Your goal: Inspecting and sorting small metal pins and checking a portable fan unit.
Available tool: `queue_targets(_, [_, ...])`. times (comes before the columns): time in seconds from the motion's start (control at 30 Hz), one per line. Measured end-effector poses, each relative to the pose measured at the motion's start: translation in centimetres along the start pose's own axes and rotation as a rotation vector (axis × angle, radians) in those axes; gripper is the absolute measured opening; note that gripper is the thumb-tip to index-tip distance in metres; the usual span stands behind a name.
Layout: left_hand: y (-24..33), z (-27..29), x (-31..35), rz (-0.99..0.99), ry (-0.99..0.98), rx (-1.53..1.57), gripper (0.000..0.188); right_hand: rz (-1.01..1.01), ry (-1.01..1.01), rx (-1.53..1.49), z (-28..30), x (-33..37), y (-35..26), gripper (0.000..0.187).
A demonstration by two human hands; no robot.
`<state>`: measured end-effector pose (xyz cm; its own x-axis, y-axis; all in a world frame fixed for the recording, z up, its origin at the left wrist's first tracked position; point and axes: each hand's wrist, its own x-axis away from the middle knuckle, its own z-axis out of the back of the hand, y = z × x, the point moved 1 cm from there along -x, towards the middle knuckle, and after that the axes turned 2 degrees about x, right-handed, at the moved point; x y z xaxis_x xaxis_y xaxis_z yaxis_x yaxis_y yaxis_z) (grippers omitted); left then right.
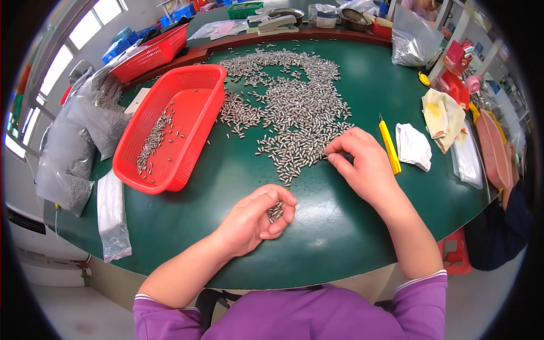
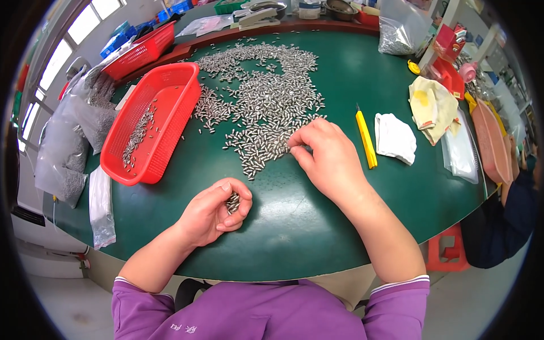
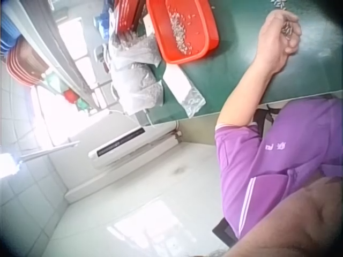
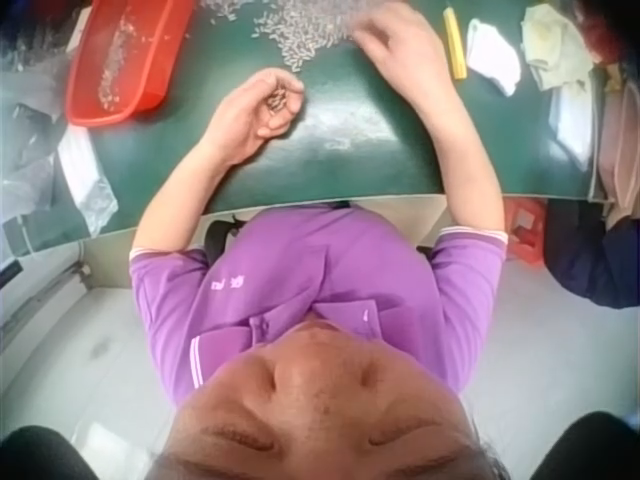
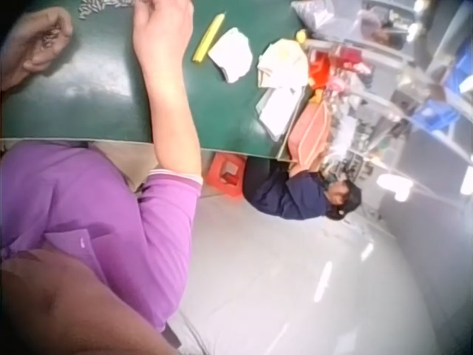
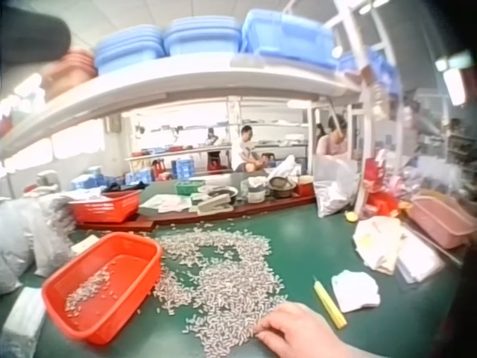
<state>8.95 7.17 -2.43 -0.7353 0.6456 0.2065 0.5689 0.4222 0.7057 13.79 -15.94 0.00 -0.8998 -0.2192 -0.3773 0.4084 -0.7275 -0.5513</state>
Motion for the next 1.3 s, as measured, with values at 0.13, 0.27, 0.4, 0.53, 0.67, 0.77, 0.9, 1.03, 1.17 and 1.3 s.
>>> queue_targets(0.13, [0.1,-0.2,0.0,-0.010,0.025,-0.012,0.029,-0.028,-0.055,0.195,0.1,0.3,0.4,0.007])
queue_targets(0.27, [0.1,-0.3,-0.1,-0.011,0.039,-0.007,0.029,-0.028,-0.094,0.232,0.2,0.5,0.5,0.008])
queue_targets(0.4, [0.0,-0.3,-0.1,-0.018,0.032,0.005,0.026,0.042,-0.151,0.159,0.4,0.3,-0.2,0.007])
queue_targets(0.53, [-0.1,-0.1,0.0,-0.022,0.030,-0.006,0.018,0.137,-0.201,-0.178,-0.5,0.5,-2.2,0.009])
queue_targets(0.67, [-0.1,-0.1,0.0,-0.024,0.029,0.001,0.012,0.371,-0.213,-0.274,-1.2,1.2,-3.7,0.013])
queue_targets(0.77, [0.0,-0.3,-0.1,0.006,0.035,0.004,0.011,0.395,-0.189,-0.300,-1.3,1.3,-3.6,0.014])
queue_targets(0.9, [-0.1,-0.3,0.0,0.009,0.037,-0.006,0.012,0.417,-0.181,-0.302,-1.2,1.1,-4.0,0.016])
queue_targets(1.03, [-0.1,-0.3,0.0,0.034,0.053,-0.015,0.012,0.435,-0.156,-0.324,-1.3,1.3,-4.0,0.019])
queue_targets(1.17, [-0.2,-0.4,0.0,0.042,0.051,-0.055,0.013,0.463,-0.118,-0.337,-1.6,1.4,-4.0,0.023])
queue_targets(1.3, [-0.4,-0.1,-0.1,0.056,0.000,-0.051,0.013,0.533,-0.098,-0.308,-1.6,1.6,-4.0,0.024])
